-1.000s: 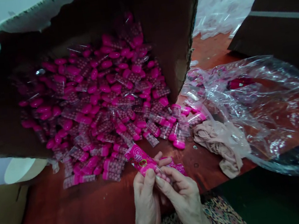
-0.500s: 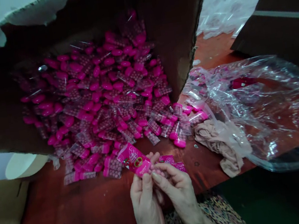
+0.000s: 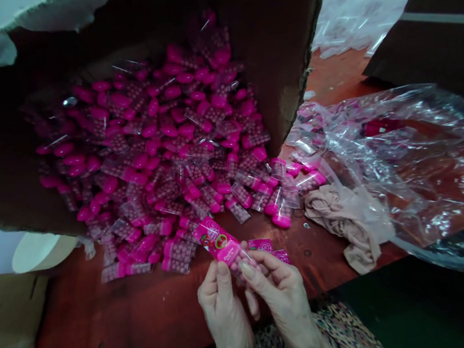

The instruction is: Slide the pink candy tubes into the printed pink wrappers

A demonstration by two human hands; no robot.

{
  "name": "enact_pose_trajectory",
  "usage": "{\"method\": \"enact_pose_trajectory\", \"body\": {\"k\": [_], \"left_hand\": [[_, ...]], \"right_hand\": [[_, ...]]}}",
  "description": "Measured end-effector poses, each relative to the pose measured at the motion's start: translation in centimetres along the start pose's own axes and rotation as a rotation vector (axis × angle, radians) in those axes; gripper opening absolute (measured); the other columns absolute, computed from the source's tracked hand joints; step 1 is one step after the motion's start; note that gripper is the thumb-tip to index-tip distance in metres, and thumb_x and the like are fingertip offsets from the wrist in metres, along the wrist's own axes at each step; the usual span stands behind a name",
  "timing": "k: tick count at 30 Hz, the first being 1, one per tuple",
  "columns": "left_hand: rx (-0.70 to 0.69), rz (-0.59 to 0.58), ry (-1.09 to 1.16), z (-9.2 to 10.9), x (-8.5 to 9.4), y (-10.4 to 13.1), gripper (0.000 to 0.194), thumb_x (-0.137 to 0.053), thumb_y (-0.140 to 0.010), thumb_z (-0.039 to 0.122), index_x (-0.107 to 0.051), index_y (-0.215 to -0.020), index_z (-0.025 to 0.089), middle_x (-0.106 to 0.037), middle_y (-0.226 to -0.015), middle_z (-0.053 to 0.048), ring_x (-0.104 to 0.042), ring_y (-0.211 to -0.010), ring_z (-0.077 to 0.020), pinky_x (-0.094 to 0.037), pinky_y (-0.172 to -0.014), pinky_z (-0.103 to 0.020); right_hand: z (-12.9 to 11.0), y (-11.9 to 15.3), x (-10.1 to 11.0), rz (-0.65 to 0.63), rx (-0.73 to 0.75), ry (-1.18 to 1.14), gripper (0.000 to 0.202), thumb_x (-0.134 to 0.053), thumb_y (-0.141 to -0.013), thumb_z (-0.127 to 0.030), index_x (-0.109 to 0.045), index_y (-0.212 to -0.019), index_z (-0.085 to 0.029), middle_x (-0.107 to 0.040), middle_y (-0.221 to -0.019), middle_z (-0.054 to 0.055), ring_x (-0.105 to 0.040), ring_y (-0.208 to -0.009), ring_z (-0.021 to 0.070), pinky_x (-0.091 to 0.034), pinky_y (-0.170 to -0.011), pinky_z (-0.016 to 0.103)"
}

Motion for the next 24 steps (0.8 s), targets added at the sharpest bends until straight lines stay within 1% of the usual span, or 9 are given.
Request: {"method": "enact_pose_trajectory", "body": {"k": [2,3,6,9,12,14,17,21,24], "left_hand": [[0.011,-0.008,0.007,0.0,-0.1,-0.1,0.024,-0.064,-0.075,0.038,-0.072,-0.081,0.017,-0.072,-0.065,-0.007,-0.039,-0.027,-0.0033,-0.028,-0.026,-0.014],[0.010,-0.014,0.022,0.1,-0.2,-0.1,0.024,-0.064,-0.075,0.038,-0.072,-0.084,0.017,-0.073,-0.070,-0.008,-0.042,-0.028,-0.0039,-0.030,-0.027,-0.014],[-0.003,-0.024,0.087,0.7,-0.5,-0.4,0.028,-0.064,-0.075,0.039,-0.072,-0.091,0.017,-0.073,-0.091,-0.012,-0.062,-0.053,-0.0119,-0.048,-0.045,-0.019],[0.003,-0.008,0.122,1.0,-0.3,-0.7,0.030,-0.066,-0.073,0.039,-0.072,-0.091,0.015,-0.072,-0.097,-0.013,-0.067,-0.085,-0.0216,-0.053,-0.074,-0.030],[0.052,0.012,0.125,0.5,-0.2,-0.8,0.027,-0.070,-0.070,0.035,-0.073,-0.087,0.015,-0.073,-0.091,-0.012,-0.066,-0.089,-0.0241,-0.050,-0.085,-0.036],[0.084,-0.017,0.126,0.2,-0.6,-0.9,0.027,-0.070,-0.070,0.035,-0.073,-0.086,0.014,-0.073,-0.087,-0.012,-0.067,-0.089,-0.0253,-0.048,-0.088,-0.040],[0.119,-0.075,0.136,-0.4,-1.3,-0.8,0.027,-0.068,-0.072,0.036,-0.072,-0.087,0.014,-0.073,-0.082,-0.012,-0.067,-0.088,-0.0261,-0.046,-0.090,-0.042],[0.131,-0.064,0.135,-1.1,-1.2,-0.7,0.022,-0.067,-0.073,0.034,-0.071,-0.082,0.014,-0.073,-0.083,-0.010,-0.067,-0.084,-0.0235,-0.047,-0.089,-0.040],[0.130,-0.036,0.136,-1.4,-0.8,-0.6,0.020,-0.069,-0.072,0.033,-0.070,-0.077,0.014,-0.072,-0.077,-0.009,-0.067,-0.079,-0.0221,-0.048,-0.086,-0.039]], "right_hand": [[0.0,0.0,-0.2,-0.013,0.021,0.016,0.031,-0.070,-0.070,-0.042,-0.062,-0.084,-0.016,-0.054,-0.049,-0.005,-0.042,-0.030,0.0054,-0.037,-0.030,0.016],[-0.1,0.0,-0.3,-0.020,0.043,0.035,0.030,-0.069,-0.071,-0.042,-0.062,-0.084,-0.016,-0.055,-0.051,-0.005,-0.043,-0.031,0.0054,-0.038,-0.030,0.016],[-0.9,0.0,-0.2,-0.015,0.174,0.176,0.026,-0.065,-0.076,-0.038,-0.061,-0.090,-0.017,-0.064,-0.065,0.000,-0.053,-0.039,0.0077,-0.046,-0.036,0.017],[-2.9,0.3,-0.1,0.009,0.416,0.461,0.038,-0.064,-0.079,-0.028,-0.055,-0.114,-0.017,-0.071,-0.082,0.005,-0.067,-0.063,0.0155,-0.057,-0.057,0.023],[-5.4,1.5,-1.7,-0.071,0.734,0.737,0.049,-0.057,-0.083,-0.017,-0.046,-0.131,-0.017,-0.067,-0.111,0.011,-0.065,-0.099,0.0218,-0.054,-0.085,0.030],[-6.1,2.2,-2.8,-0.157,0.869,0.822,0.049,-0.051,-0.087,-0.013,-0.043,-0.135,-0.017,-0.063,-0.119,0.011,-0.060,-0.109,0.0216,-0.050,-0.092,0.030],[-6.5,2.5,-2.9,-0.175,0.907,0.851,0.050,-0.048,-0.088,-0.011,-0.040,-0.137,-0.016,-0.066,-0.115,0.011,-0.063,-0.104,0.0196,-0.051,-0.090,0.027],[-6.5,2.8,-1.9,-0.062,0.900,0.837,0.050,-0.053,-0.086,-0.012,-0.043,-0.135,-0.017,-0.063,-0.119,0.010,-0.063,-0.104,0.0202,-0.052,-0.090,0.027],[-6.2,2.7,-1.3,0.000,0.869,0.816,0.045,-0.055,-0.085,-0.016,-0.050,-0.129,-0.016,-0.066,-0.114,0.009,-0.065,-0.101,0.0218,-0.054,-0.087,0.027]]}}
Point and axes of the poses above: each hand's wrist, its own y-axis away from the middle knuckle, its own x-axis out of the back of the hand, z = x × y, the point moved 10 cm from there along -y, towards the middle knuckle
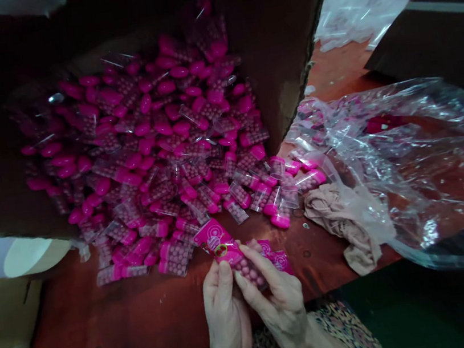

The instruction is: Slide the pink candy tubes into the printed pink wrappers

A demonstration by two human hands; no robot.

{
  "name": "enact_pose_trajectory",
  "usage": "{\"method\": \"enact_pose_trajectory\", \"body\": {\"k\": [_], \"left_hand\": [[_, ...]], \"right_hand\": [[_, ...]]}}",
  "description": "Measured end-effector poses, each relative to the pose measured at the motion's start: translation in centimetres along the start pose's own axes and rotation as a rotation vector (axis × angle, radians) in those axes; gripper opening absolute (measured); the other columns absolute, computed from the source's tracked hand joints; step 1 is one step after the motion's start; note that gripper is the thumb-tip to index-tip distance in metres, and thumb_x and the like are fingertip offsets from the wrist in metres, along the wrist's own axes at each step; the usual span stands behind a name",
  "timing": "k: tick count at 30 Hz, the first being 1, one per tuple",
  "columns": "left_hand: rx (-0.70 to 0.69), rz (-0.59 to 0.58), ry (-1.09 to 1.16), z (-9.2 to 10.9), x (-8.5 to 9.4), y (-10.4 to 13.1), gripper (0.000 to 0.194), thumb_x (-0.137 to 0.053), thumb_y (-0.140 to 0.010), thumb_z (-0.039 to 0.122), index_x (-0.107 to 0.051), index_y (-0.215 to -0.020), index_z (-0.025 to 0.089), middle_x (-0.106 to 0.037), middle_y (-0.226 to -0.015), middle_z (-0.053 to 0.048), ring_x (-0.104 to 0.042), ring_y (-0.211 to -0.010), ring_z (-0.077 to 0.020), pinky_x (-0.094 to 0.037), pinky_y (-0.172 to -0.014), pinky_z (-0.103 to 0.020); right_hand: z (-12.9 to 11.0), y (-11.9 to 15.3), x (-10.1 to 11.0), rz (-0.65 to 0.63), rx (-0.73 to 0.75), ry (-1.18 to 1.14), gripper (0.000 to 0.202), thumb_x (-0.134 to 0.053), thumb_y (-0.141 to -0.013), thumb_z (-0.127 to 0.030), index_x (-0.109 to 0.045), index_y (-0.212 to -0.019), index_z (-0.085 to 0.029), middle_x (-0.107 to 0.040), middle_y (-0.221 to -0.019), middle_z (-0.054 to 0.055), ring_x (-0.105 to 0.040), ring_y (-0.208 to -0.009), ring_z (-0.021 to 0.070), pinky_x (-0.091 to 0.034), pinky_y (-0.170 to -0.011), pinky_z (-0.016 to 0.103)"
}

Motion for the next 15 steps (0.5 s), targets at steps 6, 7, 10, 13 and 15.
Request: {"method": "enact_pose_trajectory", "body": {"k": [6,7,10,13,15], "left_hand": [[0.029,0.053,0.043,-0.3,0.8,-0.3,0.025,-0.073,-0.067,0.035,-0.070,-0.081,0.014,-0.070,-0.078,-0.008,-0.065,-0.070,-0.0171,-0.051,-0.080,-0.034],[0.035,0.060,0.050,-0.3,0.9,-0.4,0.026,-0.073,-0.066,0.036,-0.071,-0.081,0.014,-0.070,-0.078,-0.008,-0.064,-0.069,-0.0165,-0.051,-0.078,-0.032],[0.045,0.065,0.046,-0.3,1.3,-0.5,0.024,-0.072,-0.067,0.035,-0.071,-0.079,0.014,-0.068,-0.071,-0.005,-0.062,-0.062,-0.0137,-0.052,-0.070,-0.029],[0.056,0.052,0.025,-0.4,1.3,-0.3,0.017,-0.070,-0.070,0.030,-0.070,-0.076,0.014,-0.065,-0.063,-0.003,-0.058,-0.055,-0.0108,-0.052,-0.066,-0.026],[0.077,0.021,0.013,-0.6,1.0,-0.1,0.017,-0.069,-0.072,0.030,-0.071,-0.080,0.014,-0.065,-0.065,-0.003,-0.059,-0.057,-0.0107,-0.052,-0.065,-0.025]], "right_hand": [[1.8,-0.2,-0.7,-0.014,-0.170,-0.110,0.033,-0.058,-0.082,-0.020,-0.062,-0.114,-0.014,-0.073,-0.099,0.007,-0.071,-0.084,0.0186,-0.057,-0.076,0.021],[2.1,-0.2,-0.9,-0.028,-0.205,-0.134,0.033,-0.059,-0.081,-0.021,-0.063,-0.113,-0.014,-0.074,-0.096,0.007,-0.072,-0.079,0.0174,-0.058,-0.072,0.019],[2.6,0.1,-1.6,-0.058,-0.270,-0.189,0.034,-0.062,-0.079,-0.020,-0.063,-0.112,-0.016,-0.074,-0.092,0.005,-0.072,-0.072,0.0149,-0.057,-0.067,0.016],[2.4,0.5,-1.3,-0.035,-0.272,-0.199,0.034,-0.063,-0.077,-0.018,-0.063,-0.111,-0.017,-0.073,-0.096,0.005,-0.071,-0.079,0.0152,-0.056,-0.074,0.017],[2.3,0.9,-1.1,-0.042,-0.276,-0.212,0.036,-0.062,-0.078,-0.017,-0.061,-0.114,-0.018,-0.074,-0.094,0.004,-0.071,-0.078,0.0146,-0.056,-0.072,0.016]]}}
Point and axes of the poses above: each hand's wrist, its own y-axis away from the middle knuckle, its own x-axis out of the back of the hand, z = x × y, the point moved 10 cm from there along -y, towards the middle knuckle
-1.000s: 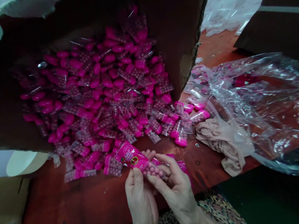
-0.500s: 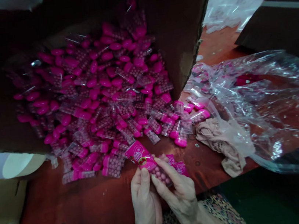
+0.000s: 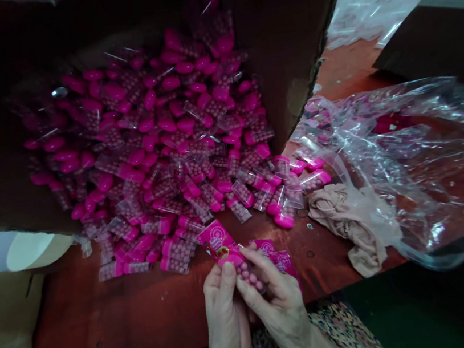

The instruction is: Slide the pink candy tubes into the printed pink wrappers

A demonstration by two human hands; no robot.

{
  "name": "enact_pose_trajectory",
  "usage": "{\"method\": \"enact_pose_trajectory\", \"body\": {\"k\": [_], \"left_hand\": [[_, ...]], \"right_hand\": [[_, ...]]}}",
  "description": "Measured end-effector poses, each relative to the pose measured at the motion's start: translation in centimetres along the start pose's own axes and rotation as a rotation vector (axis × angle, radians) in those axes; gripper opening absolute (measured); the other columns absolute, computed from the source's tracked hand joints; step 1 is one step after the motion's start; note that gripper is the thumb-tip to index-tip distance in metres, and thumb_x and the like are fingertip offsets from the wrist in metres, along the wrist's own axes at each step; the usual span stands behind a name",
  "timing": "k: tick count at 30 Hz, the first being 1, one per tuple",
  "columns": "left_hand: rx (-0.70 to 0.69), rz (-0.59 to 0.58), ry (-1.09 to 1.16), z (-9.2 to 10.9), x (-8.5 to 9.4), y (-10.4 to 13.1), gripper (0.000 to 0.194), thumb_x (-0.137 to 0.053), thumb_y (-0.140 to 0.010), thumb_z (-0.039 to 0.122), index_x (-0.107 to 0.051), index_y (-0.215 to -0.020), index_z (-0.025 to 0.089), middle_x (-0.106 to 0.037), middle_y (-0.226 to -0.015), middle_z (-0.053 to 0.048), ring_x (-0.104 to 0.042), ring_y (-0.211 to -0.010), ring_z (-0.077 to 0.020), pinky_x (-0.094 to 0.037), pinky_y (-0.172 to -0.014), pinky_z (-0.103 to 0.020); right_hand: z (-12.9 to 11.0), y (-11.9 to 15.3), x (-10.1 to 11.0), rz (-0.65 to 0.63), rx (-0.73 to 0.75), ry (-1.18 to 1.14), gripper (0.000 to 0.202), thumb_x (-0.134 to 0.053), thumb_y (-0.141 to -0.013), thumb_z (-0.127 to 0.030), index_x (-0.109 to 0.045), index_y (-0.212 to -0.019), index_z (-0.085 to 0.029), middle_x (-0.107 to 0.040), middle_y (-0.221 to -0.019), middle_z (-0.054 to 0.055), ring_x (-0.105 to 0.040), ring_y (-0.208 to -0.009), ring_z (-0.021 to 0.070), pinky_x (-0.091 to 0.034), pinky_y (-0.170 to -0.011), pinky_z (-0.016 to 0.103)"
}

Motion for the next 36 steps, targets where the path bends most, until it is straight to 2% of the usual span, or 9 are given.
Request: {"method": "enact_pose_trajectory", "body": {"k": [6,11,14,16,21,24,27,31,36], "left_hand": [[-0.011,-0.043,-0.035,0.6,-0.6,0.1,0.017,-0.070,-0.070,0.028,-0.070,-0.080,0.014,-0.066,-0.066,-0.004,-0.061,-0.061,-0.0137,-0.050,-0.056,-0.021],[-0.044,-0.078,-0.044,1.3,-0.7,-0.1,0.020,-0.067,-0.073,0.033,-0.069,-0.075,0.013,-0.065,-0.064,-0.006,-0.059,-0.055,-0.0137,-0.047,-0.044,-0.019],[-0.054,-0.024,-0.057,1.4,0.1,-0.3,0.019,-0.070,-0.070,0.032,-0.068,-0.073,0.013,-0.065,-0.062,-0.004,-0.055,-0.047,-0.0105,-0.044,-0.041,-0.019],[-0.074,0.044,-0.057,1.6,0.8,-0.4,0.017,-0.073,-0.067,0.028,-0.068,-0.075,0.013,-0.065,-0.063,-0.003,-0.055,-0.047,-0.0092,-0.043,-0.041,-0.018],[-0.140,0.103,-0.042,2.5,1.4,-0.8,0.016,-0.074,-0.065,0.025,-0.069,-0.076,0.014,-0.066,-0.066,-0.002,-0.055,-0.052,-0.0091,-0.041,-0.043,-0.016],[-0.173,0.091,-0.038,2.8,1.2,-0.9,0.014,-0.074,-0.065,0.023,-0.068,-0.073,0.014,-0.067,-0.068,-0.002,-0.056,-0.056,-0.0097,-0.045,-0.049,-0.019],[-0.152,0.067,-0.048,2.3,1.0,-1.0,0.015,-0.072,-0.068,0.024,-0.068,-0.078,0.014,-0.067,-0.071,-0.003,-0.055,-0.054,-0.0087,-0.044,-0.049,-0.019],[-0.142,0.084,-0.049,2.0,1.3,-1.1,0.015,-0.074,-0.066,0.021,-0.067,-0.077,0.014,-0.066,-0.071,-0.002,-0.057,-0.058,-0.0091,-0.048,-0.059,-0.021],[-0.213,0.103,-0.112,3.1,1.4,-1.2,0.017,-0.075,-0.064,0.024,-0.070,-0.076,0.014,-0.069,-0.073,-0.004,-0.060,-0.069,-0.0124,-0.048,-0.067,-0.022]], "right_hand": [[2.0,0.1,-0.4,-0.062,-0.183,-0.093,0.034,-0.062,-0.079,-0.025,-0.061,-0.113,-0.020,-0.071,-0.094,0.006,-0.069,-0.073,0.0160,-0.057,-0.062,0.021],[4.2,0.3,-2.2,-0.125,-0.389,-0.371,0.044,-0.063,-0.079,-0.032,-0.054,-0.121,-0.021,-0.065,-0.074,0.001,-0.052,-0.043,0.0069,-0.045,-0.034,0.015],[5.0,0.9,-2.9,-0.131,-0.486,-0.527,0.055,-0.072,-0.070,-0.028,-0.051,-0.120,-0.022,-0.062,-0.071,-0.002,-0.045,-0.038,0.0037,-0.041,-0.033,0.014],[5.1,1.1,-3.4,-0.160,-0.522,-0.595,0.060,-0.077,-0.065,-0.024,-0.051,-0.118,-0.023,-0.063,-0.077,-0.002,-0.049,-0.043,0.0051,-0.044,-0.037,0.015],[4.2,0.6,-3.5,-0.248,-0.519,-0.625,0.045,-0.072,-0.072,-0.026,-0.054,-0.112,-0.020,-0.064,-0.088,0.002,-0.060,-0.060,0.0100,-0.053,-0.057,0.022],[3.9,0.2,-3.2,-0.263,-0.516,-0.595,0.029,-0.067,-0.077,-0.030,-0.057,-0.100,-0.017,-0.062,-0.075,-0.001,-0.059,-0.053,0.0085,-0.052,-0.055,0.021],[4.0,0.0,-2.8,-0.248,-0.522,-0.544,0.027,-0.067,-0.075,-0.034,-0.058,-0.094,-0.016,-0.059,-0.063,-0.003,-0.059,-0.049,0.0095,-0.050,-0.053,0.021],[4.0,-0.2,-2.4,-0.234,-0.502,-0.495,0.030,-0.066,-0.075,-0.038,-0.058,-0.094,-0.015,-0.059,-0.061,-0.003,-0.058,-0.047,0.0101,-0.048,-0.051,0.022],[3.6,-0.5,-2.0,-0.243,-0.467,-0.384,0.027,-0.061,-0.079,-0.038,-0.058,-0.093,-0.015,-0.057,-0.059,-0.003,-0.056,-0.047,0.0100,-0.046,-0.051,0.022]]}}
Point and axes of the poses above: each hand's wrist, its own y-axis away from the middle knuckle, its own x-axis out of the back of the hand, z = x × y, the point moved 10 cm from there along -y, towards the middle knuckle
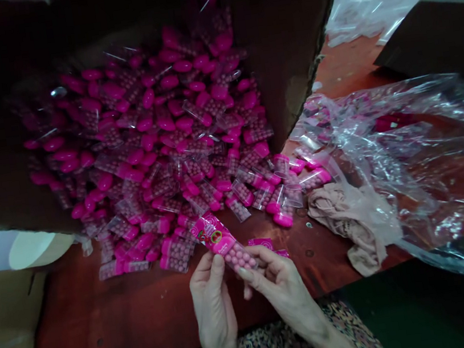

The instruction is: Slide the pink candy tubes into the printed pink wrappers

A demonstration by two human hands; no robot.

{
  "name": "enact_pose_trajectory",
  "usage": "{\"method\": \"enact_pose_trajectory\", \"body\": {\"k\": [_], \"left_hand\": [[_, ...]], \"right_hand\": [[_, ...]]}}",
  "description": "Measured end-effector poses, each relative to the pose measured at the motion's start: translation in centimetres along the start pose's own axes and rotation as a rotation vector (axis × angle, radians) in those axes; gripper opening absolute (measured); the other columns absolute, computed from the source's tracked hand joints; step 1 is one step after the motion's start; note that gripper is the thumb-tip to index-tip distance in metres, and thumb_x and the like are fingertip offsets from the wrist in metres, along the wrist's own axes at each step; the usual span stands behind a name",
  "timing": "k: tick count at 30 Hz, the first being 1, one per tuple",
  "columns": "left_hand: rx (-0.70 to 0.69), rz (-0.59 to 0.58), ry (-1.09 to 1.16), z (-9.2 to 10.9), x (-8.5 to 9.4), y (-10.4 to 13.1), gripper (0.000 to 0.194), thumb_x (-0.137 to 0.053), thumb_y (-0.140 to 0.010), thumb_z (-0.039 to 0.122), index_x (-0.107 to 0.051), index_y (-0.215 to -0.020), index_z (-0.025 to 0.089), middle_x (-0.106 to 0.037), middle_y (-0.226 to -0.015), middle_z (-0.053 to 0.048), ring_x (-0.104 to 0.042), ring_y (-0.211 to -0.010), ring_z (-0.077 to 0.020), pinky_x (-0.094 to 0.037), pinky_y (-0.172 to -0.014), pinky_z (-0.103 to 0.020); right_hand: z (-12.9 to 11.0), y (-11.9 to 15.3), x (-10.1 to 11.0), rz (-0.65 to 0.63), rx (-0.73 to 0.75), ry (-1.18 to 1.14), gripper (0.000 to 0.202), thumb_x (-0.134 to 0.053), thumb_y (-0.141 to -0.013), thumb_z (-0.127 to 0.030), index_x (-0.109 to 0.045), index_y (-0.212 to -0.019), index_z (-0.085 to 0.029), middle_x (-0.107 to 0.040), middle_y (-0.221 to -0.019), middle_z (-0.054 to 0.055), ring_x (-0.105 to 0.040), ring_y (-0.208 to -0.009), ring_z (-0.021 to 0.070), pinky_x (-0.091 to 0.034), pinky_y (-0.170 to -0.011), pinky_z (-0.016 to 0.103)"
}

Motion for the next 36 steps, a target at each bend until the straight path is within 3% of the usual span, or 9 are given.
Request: {"method": "enact_pose_trajectory", "body": {"k": [4,10,14,18,24,28,32,36], "left_hand": [[-0.003,-0.013,-0.029,0.2,-0.4,0.0,0.016,-0.075,-0.063,0.023,-0.072,-0.075,0.013,-0.070,-0.073,-0.005,-0.062,-0.069,-0.0142,-0.049,-0.069,-0.026],[0.076,-0.053,0.026,-0.7,-0.9,0.6,0.018,-0.074,-0.064,0.023,-0.072,-0.080,0.014,-0.072,-0.080,-0.007,-0.064,-0.073,-0.0162,-0.049,-0.078,-0.030],[0.086,-0.110,0.074,-0.4,-1.2,0.3,0.021,-0.070,-0.069,0.029,-0.072,-0.084,0.015,-0.072,-0.089,-0.010,-0.065,-0.085,-0.0210,-0.048,-0.082,-0.034],[0.071,-0.115,0.030,0.1,-1.5,0.1,0.023,-0.068,-0.071,0.033,-0.072,-0.083,0.014,-0.072,-0.088,-0.011,-0.065,-0.087,-0.0236,-0.049,-0.081,-0.036],[0.056,-0.098,-0.004,-0.5,-2.1,0.8,0.022,-0.071,-0.068,0.031,-0.072,-0.081,0.014,-0.072,-0.081,-0.011,-0.066,-0.083,-0.0233,-0.051,-0.077,-0.035],[0.087,-0.138,0.007,-1.5,-2.3,1.5,0.022,-0.067,-0.072,0.030,-0.072,-0.085,0.013,-0.072,-0.086,-0.013,-0.066,-0.085,-0.0230,-0.051,-0.077,-0.033],[0.108,-0.101,0.038,-1.9,-1.6,1.8,0.025,-0.069,-0.070,0.033,-0.071,-0.086,0.014,-0.072,-0.087,-0.013,-0.067,-0.080,-0.0227,-0.052,-0.074,-0.034],[0.131,-0.074,0.075,-2.3,-1.3,2.1,0.025,-0.070,-0.069,0.034,-0.071,-0.084,0.014,-0.072,-0.086,-0.013,-0.067,-0.074,-0.0213,-0.053,-0.074,-0.035]], "right_hand": [[-0.5,0.4,0.0,0.017,0.059,0.175,0.025,-0.055,-0.084,-0.036,-0.059,-0.098,-0.015,-0.057,-0.059,-0.003,-0.056,-0.048,0.0105,-0.045,-0.049,0.021],[-2.1,1.6,0.9,0.193,0.230,0.461,0.026,-0.051,-0.086,-0.029,-0.059,-0.107,-0.016,-0.063,-0.064,0.002,-0.056,-0.046,0.0128,-0.048,-0.045,0.022],[-2.2,1.6,-0.1,0.135,0.252,0.519,0.024,-0.050,-0.087,-0.029,-0.060,-0.106,-0.019,-0.068,-0.076,0.004,-0.064,-0.063,0.0166,-0.054,-0.062,0.026],[-2.4,1.8,-0.2,0.169,0.274,0.588,0.024,-0.052,-0.086,-0.031,-0.062,-0.105,-0.021,-0.070,-0.089,0.006,-0.066,-0.079,0.0204,-0.054,-0.071,0.030],[-2.4,2.4,-0.7,0.152,0.342,0.522,0.024,-0.048,-0.088,-0.023,-0.057,-0.110,-0.020,-0.070,-0.097,0.006,-0.066,-0.084,0.0176,-0.052,-0.074,0.025],[-1.7,2.5,-0.1,0.159,0.268,0.462,0.025,-0.051,-0.087,-0.025,-0.057,-0.111,-0.020,-0.069,-0.102,0.006,-0.066,-0.088,0.0179,-0.051,-0.077,0.025],[-1.0,2.2,-0.5,0.073,0.154,0.353,0.022,-0.052,-0.086,-0.030,-0.062,-0.103,-0.019,-0.070,-0.089,0.005,-0.067,-0.076,0.0173,-0.053,-0.069,0.025],[-1.6,2.6,-0.5,0.125,0.223,0.404,0.021,-0.051,-0.086,-0.027,-0.062,-0.103,-0.019,-0.071,-0.090,0.006,-0.067,-0.077,0.0174,-0.054,-0.071,0.025]]}}
Point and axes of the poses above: each hand's wrist, its own y-axis away from the middle knuckle, its own x-axis out of the back of the hand, z = x × y, the point moved 10 cm from there along -y, towards the middle knuckle
